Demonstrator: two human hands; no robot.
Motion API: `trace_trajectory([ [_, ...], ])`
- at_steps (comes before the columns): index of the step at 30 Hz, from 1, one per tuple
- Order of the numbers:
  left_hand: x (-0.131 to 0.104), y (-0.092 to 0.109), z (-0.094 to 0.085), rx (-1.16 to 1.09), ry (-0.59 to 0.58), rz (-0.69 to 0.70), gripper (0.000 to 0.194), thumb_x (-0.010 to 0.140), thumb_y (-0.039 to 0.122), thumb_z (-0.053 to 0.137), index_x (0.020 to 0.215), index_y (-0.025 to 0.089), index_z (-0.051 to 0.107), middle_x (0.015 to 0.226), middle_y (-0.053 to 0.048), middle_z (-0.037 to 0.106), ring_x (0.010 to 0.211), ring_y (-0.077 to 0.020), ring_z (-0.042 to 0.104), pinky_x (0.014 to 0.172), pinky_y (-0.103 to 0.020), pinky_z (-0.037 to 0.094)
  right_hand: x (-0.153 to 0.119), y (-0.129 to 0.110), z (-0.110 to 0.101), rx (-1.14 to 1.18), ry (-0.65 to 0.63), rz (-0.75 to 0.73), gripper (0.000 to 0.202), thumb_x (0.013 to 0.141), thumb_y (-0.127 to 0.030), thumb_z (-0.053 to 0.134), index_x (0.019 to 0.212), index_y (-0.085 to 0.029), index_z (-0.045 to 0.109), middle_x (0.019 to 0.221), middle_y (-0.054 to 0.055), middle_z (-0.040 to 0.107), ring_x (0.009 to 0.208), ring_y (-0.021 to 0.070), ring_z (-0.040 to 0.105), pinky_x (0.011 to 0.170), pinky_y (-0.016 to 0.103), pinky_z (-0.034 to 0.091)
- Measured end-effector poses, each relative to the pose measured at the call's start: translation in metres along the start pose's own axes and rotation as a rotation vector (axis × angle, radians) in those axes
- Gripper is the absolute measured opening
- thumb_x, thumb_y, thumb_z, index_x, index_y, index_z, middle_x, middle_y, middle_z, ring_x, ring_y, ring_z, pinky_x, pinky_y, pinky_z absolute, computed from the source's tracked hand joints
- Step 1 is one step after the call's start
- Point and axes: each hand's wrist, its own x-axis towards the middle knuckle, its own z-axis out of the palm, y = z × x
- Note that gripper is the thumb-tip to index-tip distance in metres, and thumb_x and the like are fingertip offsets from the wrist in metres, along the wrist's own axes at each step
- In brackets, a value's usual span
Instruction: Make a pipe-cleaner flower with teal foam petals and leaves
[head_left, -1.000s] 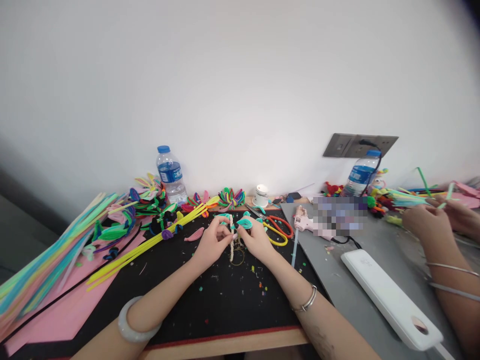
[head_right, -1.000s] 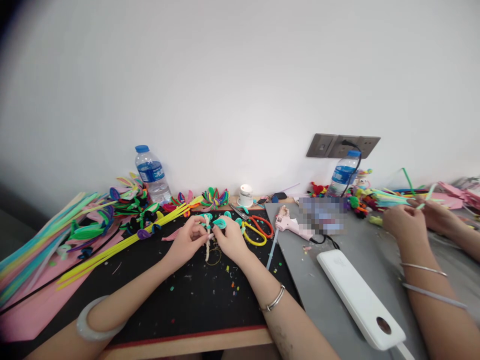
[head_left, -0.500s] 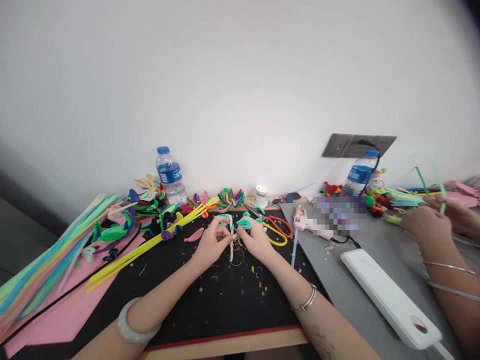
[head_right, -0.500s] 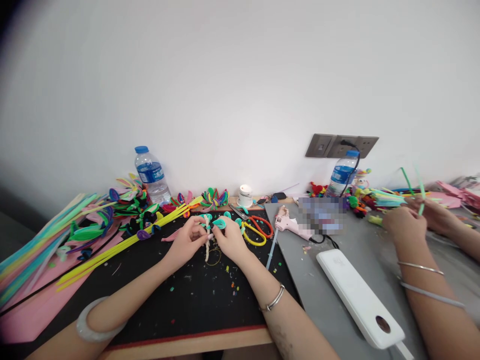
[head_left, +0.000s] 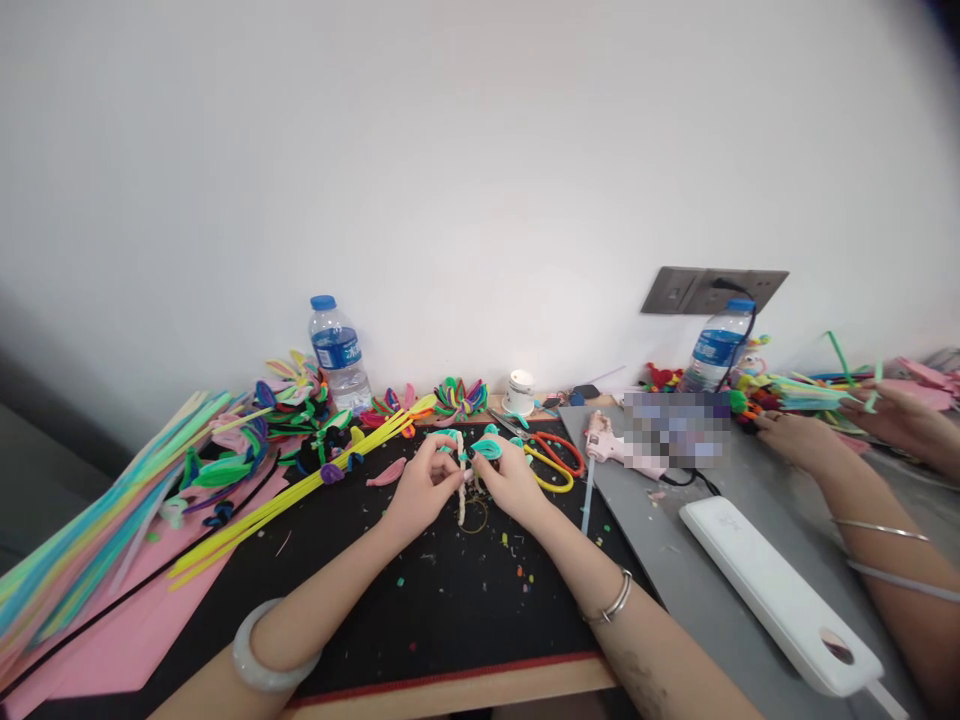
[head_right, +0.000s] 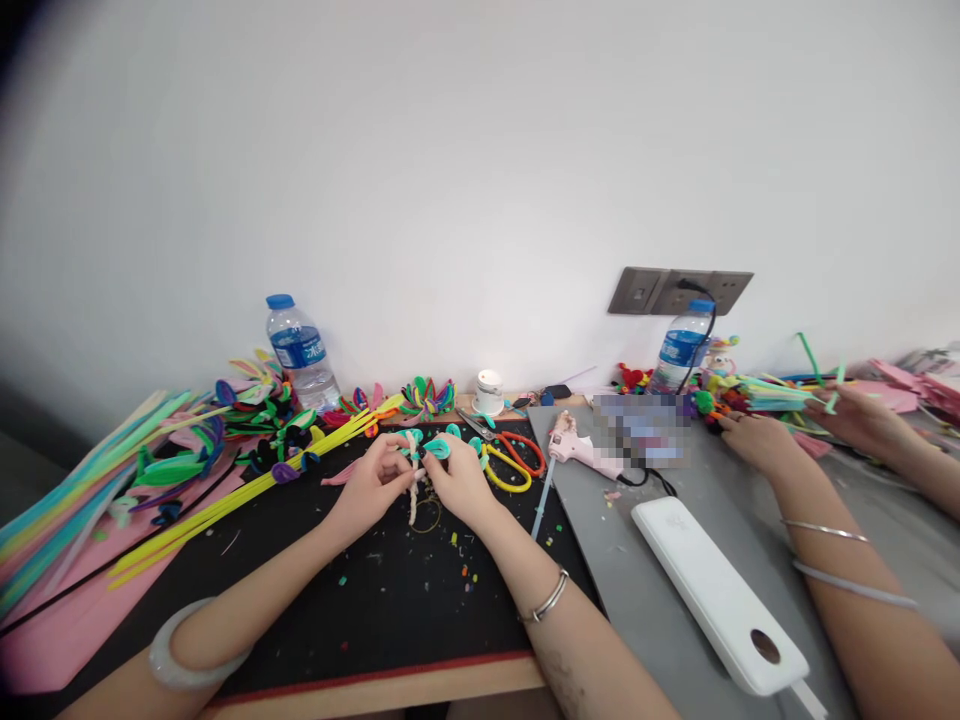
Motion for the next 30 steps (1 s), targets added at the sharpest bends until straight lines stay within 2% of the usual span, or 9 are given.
trace_trajectory([
  [30, -0.0006, 0.0022, 0.0002, 0.029, 0.006, -0.012, 0.025, 0.075, 0.023, 0.057, 0.094, 0.021, 0.041, 0.056, 0.009, 0.048, 0.053, -0.0103, 0.051, 0.055, -0.022, 0.039, 0.0002, 0.0001, 0.0000, 0.007, 0.001, -0.012, 0.018, 0.078, -0.015, 0.042, 0.061, -0.019, 0.041, 0.060, -0.003, 0.042, 0.057, 0.0125, 0.042, 0.055, 0.024, 0.033],
])
